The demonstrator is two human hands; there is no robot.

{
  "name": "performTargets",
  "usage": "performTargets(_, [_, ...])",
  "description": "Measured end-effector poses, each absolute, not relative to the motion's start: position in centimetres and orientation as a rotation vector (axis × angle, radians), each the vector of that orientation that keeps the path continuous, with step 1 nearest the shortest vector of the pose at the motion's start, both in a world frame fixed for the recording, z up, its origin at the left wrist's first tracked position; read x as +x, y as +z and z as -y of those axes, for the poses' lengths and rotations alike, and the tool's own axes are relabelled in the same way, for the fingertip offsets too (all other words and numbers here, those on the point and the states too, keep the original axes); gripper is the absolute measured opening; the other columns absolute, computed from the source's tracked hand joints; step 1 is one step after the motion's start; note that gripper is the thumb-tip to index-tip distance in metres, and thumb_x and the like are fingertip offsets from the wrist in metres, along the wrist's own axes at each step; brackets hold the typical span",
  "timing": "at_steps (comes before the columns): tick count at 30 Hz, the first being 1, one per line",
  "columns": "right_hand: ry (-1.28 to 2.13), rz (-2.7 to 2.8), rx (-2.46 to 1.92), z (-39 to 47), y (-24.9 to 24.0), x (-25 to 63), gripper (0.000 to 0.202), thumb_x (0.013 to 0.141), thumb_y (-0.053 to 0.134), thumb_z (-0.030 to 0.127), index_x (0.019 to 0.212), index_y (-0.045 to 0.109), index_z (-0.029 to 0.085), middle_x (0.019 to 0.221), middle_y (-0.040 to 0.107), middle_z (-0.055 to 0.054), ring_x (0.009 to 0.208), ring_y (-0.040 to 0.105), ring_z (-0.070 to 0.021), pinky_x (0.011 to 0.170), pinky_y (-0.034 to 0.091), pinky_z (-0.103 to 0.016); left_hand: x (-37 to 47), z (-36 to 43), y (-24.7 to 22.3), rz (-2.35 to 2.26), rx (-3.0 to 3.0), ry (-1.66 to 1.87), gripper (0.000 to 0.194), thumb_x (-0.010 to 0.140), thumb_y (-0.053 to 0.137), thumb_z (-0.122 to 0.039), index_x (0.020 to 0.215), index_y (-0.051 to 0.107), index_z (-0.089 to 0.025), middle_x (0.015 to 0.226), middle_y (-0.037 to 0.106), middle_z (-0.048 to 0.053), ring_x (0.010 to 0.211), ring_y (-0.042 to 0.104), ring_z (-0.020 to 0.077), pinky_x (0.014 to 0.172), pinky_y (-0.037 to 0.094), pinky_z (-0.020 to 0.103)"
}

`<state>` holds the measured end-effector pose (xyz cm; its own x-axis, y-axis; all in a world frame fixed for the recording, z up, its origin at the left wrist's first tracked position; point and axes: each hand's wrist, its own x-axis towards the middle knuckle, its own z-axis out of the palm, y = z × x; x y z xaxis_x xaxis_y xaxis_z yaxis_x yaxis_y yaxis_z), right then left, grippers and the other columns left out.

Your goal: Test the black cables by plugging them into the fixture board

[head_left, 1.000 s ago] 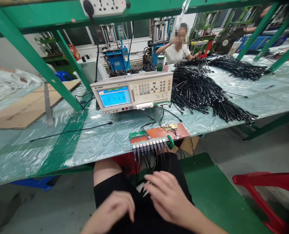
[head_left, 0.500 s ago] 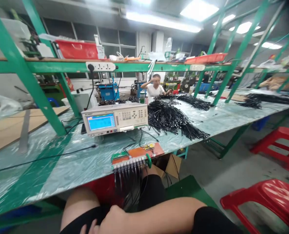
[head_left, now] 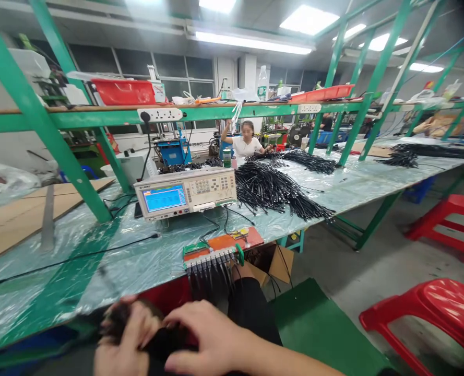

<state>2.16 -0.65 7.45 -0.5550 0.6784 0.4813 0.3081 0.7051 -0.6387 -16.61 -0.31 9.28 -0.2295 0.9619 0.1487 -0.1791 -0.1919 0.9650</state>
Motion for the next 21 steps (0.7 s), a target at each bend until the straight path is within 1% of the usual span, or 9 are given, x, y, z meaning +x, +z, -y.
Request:
performTargets(2, [0.749, 1.749, -0.779, 1.4, 9.7, 5.0, 0.039, 0.098, 0.053, 0.051, 0.117, 0.063, 0.018, 0.106, 0.069, -0.007, 0.092, 0.065, -0.0188, 0.084, 0.052, -0.029, -12.3, -0.1, 10.0, -0.959, 1.022, 1.552, 0.043, 0.075, 0.083, -0.042, 0.106, 0.059, -0.024, 0.067, 0.051, -0.006, 0.050, 0.041, 0.0070, 0.046, 0.035, 0.020])
performTargets(4, [0.770, 1.530, -0.852, 1.4, 10.9, 7.4, 0.030, 0.099, 0.054, 0.043, 0.115, 0.065, 0.019, 0.104, 0.069, -0.007, 0.094, 0.064, -0.0193, 0.085, 0.051, -0.030, -8.5, -0.8, 9.8, -0.820, 1.064, 1.410, 0.042, 0.082, 0.077, -0.044, 0.111, 0.058, -0.020, 0.080, 0.059, -0.001, 0.054, 0.043, 0.0060, 0.048, 0.036, 0.020])
performTargets(5, [0.769, 1.461, -0.901, 1.1, 11.0, 8.3, 0.029, 0.100, 0.054, 0.041, 0.114, 0.066, 0.020, 0.105, 0.068, -0.007, 0.096, 0.064, -0.0199, 0.086, 0.051, -0.031, -6.9, -1.1, 9.4, -0.765, 1.095, 1.322, 0.039, 0.087, 0.072, -0.044, 0.112, 0.058, -0.018, 0.082, 0.059, 0.000, 0.055, 0.043, 0.0061, 0.049, 0.038, 0.020])
performTargets(9, [0.853, 1.347, -1.013, -0.4, 9.6, 10.7, 0.035, 0.098, 0.056, 0.046, 0.116, 0.068, 0.019, 0.110, 0.068, -0.009, 0.103, 0.064, -0.0229, 0.092, 0.052, -0.035, -3.2, -0.8, 6.8, -0.706, 1.130, 1.124, 0.037, 0.095, 0.058, -0.050, 0.111, 0.053, -0.018, 0.073, 0.053, -0.003, 0.049, 0.046, 0.0072, 0.045, 0.041, 0.020])
performTargets(11, [0.962, 1.278, -1.012, -1.1, 8.8, 11.3, 0.040, 0.095, 0.058, 0.051, 0.116, 0.067, 0.018, 0.107, 0.068, -0.009, 0.100, 0.065, -0.0232, 0.088, 0.054, -0.035, -2.3, 0.0, 5.5, -0.752, 1.159, 1.036, 0.041, 0.095, 0.054, -0.056, 0.113, 0.050, -0.020, 0.072, 0.051, -0.005, 0.043, 0.046, 0.0068, 0.041, 0.042, 0.020])
performTargets(13, [1.021, 1.198, -1.022, -1.6, 8.4, 11.6, 0.044, 0.092, 0.061, 0.056, 0.112, 0.068, 0.017, 0.100, 0.069, -0.009, 0.091, 0.065, -0.0219, 0.078, 0.055, -0.031, -1.8, 0.7, 4.5, -0.805, 1.200, 0.961, 0.044, 0.095, 0.052, -0.058, 0.116, 0.050, -0.020, 0.071, 0.050, -0.006, 0.038, 0.040, 0.0051, 0.038, 0.037, 0.019])
performTargets(16, [1.008, 1.108, -1.026, -2.2, 8.1, 11.7, 0.038, 0.092, 0.063, 0.054, 0.096, 0.068, 0.016, 0.083, 0.065, -0.005, 0.077, 0.061, -0.0170, 0.070, 0.052, -0.026, -1.4, 1.2, 3.7, -0.881, 1.249, 0.930, 0.043, 0.095, 0.051, -0.057, 0.115, 0.055, -0.019, 0.066, 0.051, -0.005, 0.040, 0.036, 0.0054, 0.038, 0.028, 0.017])
performTargets(19, [1.076, 1.025, -0.948, -2.6, 7.6, 11.6, 0.038, 0.097, 0.057, 0.053, 0.089, 0.064, 0.017, 0.067, 0.056, 0.000, 0.066, 0.056, -0.0136, 0.065, 0.047, -0.024, -1.3, 1.2, 3.4, -1.014, 1.297, 0.999, 0.043, 0.095, 0.052, -0.058, 0.106, 0.060, -0.017, 0.065, 0.059, 0.000, 0.042, 0.043, 0.0079, 0.039, 0.031, 0.019])
performTargets(21, [1.130, 0.959, -0.906, -2.8, 7.0, 11.6, 0.040, 0.098, 0.056, 0.056, 0.090, 0.062, 0.017, 0.060, 0.048, 0.003, 0.060, 0.053, -0.0127, 0.060, 0.043, -0.023, -1.2, 1.0, 3.5, -1.096, 1.302, 1.049, 0.044, 0.094, 0.051, -0.060, 0.102, 0.060, -0.017, 0.071, 0.066, 0.003, 0.040, 0.047, 0.0085, 0.039, 0.037, 0.021])
